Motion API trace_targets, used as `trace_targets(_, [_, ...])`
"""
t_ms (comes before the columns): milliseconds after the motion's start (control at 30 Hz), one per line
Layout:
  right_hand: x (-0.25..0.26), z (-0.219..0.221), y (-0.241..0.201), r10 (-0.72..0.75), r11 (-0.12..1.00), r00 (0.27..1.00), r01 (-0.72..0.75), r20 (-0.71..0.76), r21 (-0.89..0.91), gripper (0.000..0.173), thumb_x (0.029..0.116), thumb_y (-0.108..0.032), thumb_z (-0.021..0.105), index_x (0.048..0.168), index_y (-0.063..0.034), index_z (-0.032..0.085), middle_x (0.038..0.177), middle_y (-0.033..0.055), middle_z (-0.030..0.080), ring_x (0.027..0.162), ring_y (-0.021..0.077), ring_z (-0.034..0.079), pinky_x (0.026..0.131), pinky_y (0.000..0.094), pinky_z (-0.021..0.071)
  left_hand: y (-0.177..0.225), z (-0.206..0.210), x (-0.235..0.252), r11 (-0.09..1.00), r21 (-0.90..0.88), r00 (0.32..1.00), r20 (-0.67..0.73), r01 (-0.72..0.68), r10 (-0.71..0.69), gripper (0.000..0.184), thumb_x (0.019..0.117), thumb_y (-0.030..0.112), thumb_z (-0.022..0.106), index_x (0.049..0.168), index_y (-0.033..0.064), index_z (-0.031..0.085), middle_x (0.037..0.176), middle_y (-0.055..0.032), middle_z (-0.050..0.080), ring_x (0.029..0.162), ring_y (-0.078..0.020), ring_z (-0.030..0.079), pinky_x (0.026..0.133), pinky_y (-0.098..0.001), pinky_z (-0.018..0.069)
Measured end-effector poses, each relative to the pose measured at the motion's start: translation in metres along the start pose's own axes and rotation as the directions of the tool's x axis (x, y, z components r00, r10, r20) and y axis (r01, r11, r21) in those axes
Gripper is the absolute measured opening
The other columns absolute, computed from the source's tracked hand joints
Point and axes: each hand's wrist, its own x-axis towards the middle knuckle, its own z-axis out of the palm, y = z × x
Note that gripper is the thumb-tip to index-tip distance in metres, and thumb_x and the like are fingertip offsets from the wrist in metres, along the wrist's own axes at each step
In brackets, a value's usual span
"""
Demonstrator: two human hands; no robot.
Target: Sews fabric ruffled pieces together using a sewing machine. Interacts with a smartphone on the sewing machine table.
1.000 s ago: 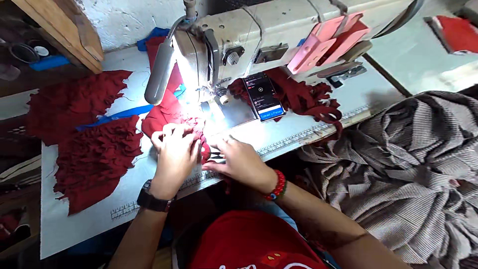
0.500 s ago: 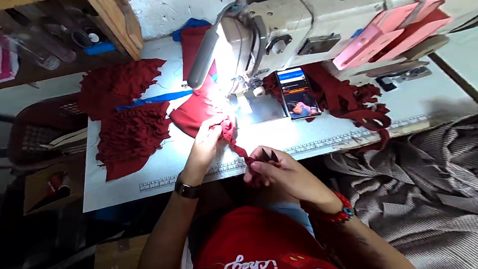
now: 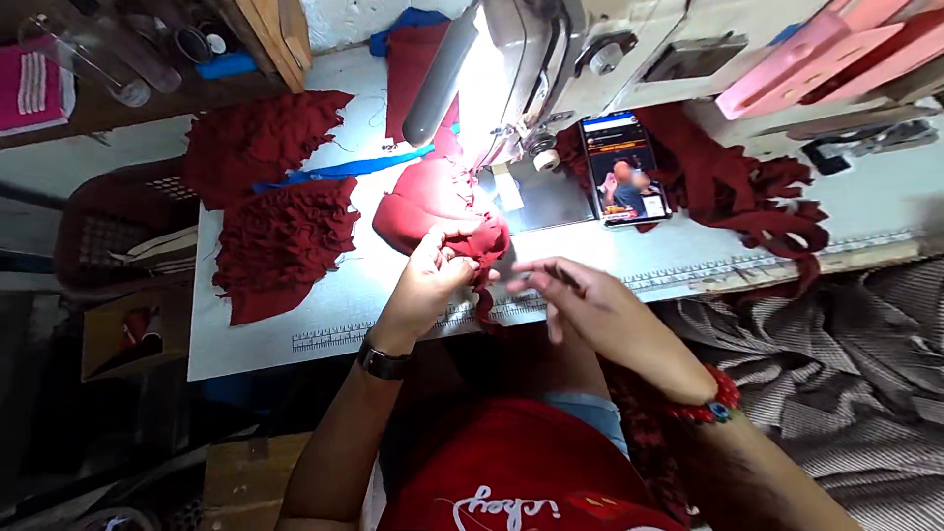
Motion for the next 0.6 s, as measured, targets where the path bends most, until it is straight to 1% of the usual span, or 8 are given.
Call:
trace_targets(100, [0.032,0.004,-0.005,0.056,0.978,0.998,-0.049,-0.030,0.203,0.031,0.1063,-0.035,0.055,0.131,-0.0168,0.058,0.084,-0.0010,0.069,0.050,0.0054,0.058,0.045,0.0192,0.0498,-0.003,0.004,0.000,1.000,-0.022,0.998,0.066,-0.003,0.004,0.036,0.0977,-0.006,0.048,0.131,0.0058,0.054,0.108,-0.0098,0.067,0.085,-0.0150,0.069,0.077,-0.0324,0.0607])
trace_targets(167, [0.047,0.013,-0.002,0.041,0.939,0.994,-0.005,-0.097,0.344,0.026,0.1009,-0.020,0.066,0.125,-0.0146,0.059,0.072,0.0008,0.065,0.047,0.0043,0.052,0.042,0.0163,0.0416,-0.004,0.008,-0.001,1.000,0.012,0.998,0.051,-0.025,0.025,0.035,0.0973,-0.004,0.051,0.130,0.0064,0.056,0.109,-0.0092,0.066,0.085,-0.0137,0.067,0.075,-0.0303,0.0589])
trace_targets(233, [0.054,0.021,0.001,-0.037,0.954,0.982,0.090,-0.184,0.286,0.033,0.0948,-0.009,0.072,0.125,-0.0122,0.059,0.074,0.0010,0.063,0.050,0.0058,0.054,0.044,0.0178,0.0458,-0.003,0.010,-0.005,0.996,0.073,0.998,-0.003,-0.059,0.059,0.034,0.0978,-0.003,0.057,0.131,0.0074,0.056,0.114,-0.0085,0.066,0.087,-0.0135,0.068,0.075,-0.0294,0.0597])
trace_targets(300, [0.055,0.027,0.000,-0.139,0.975,0.958,0.177,-0.251,0.133,0.031,0.0933,-0.008,0.073,0.121,-0.0097,0.060,0.085,0.0019,0.064,0.059,0.0075,0.061,0.053,0.0212,0.0553,0.000,0.011,-0.010,0.987,0.143,0.994,-0.073,-0.074,0.085,0.040,0.0953,-0.004,0.064,0.132,0.0093,0.055,0.118,-0.0072,0.067,0.087,-0.0128,0.069,0.075,-0.0281,0.0605])
trace_targets(333, [0.055,0.029,0.001,-0.184,0.975,0.943,0.210,-0.277,0.068,0.030,0.0936,-0.009,0.073,0.121,-0.0093,0.060,0.088,0.0018,0.065,0.063,0.0071,0.061,0.056,0.0215,0.0560,0.000,0.012,-0.012,0.981,0.175,0.990,-0.104,-0.078,0.097,0.042,0.0932,-0.005,0.066,0.131,0.0100,0.056,0.118,-0.0067,0.066,0.085,-0.0123,0.069,0.073,-0.0276,0.0608])
trace_targets(400, [0.055,0.029,0.001,-0.243,0.968,0.921,0.248,-0.304,-0.021,0.029,0.0951,-0.010,0.071,0.122,-0.0096,0.059,0.093,0.0013,0.066,0.068,0.0056,0.063,0.059,0.0210,0.0557,-0.002,0.010,-0.014,0.966,0.243,0.983,-0.139,-0.086,0.122,0.041,0.0900,-0.006,0.070,0.125,0.0099,0.057,0.115,-0.0064,0.066,0.080,-0.0120,0.068,0.070,-0.0273,0.0612])
trace_targets(467, [0.055,0.025,0.000,-0.282,0.959,0.906,0.268,-0.316,-0.089,0.028,0.0964,-0.010,0.068,0.123,-0.0091,0.058,0.093,0.0016,0.067,0.067,0.0049,0.062,0.058,0.0199,0.0536,-0.006,0.008,-0.015,0.953,0.290,0.980,-0.149,-0.084,0.132,0.034,0.0897,-0.005,0.071,0.117,0.0087,0.057,0.102,-0.0059,0.067,0.072,-0.0105,0.066,0.065,-0.0250,0.0588])
trace_targets(600, [0.055,0.018,-0.003,-0.345,0.937,0.888,0.309,-0.305,-0.163,0.023,0.0977,-0.009,0.065,0.120,-0.0076,0.058,0.090,0.0029,0.063,0.062,0.0046,0.058,0.052,0.0182,0.0508,-0.006,0.006,-0.013,0.929,0.362,0.987,-0.102,-0.076,0.121,0.012,0.0925,-0.003,0.070,0.102,0.0046,0.065,0.092,-0.0051,0.069,0.075,-0.0105,0.067,0.068,-0.0246,0.0587])
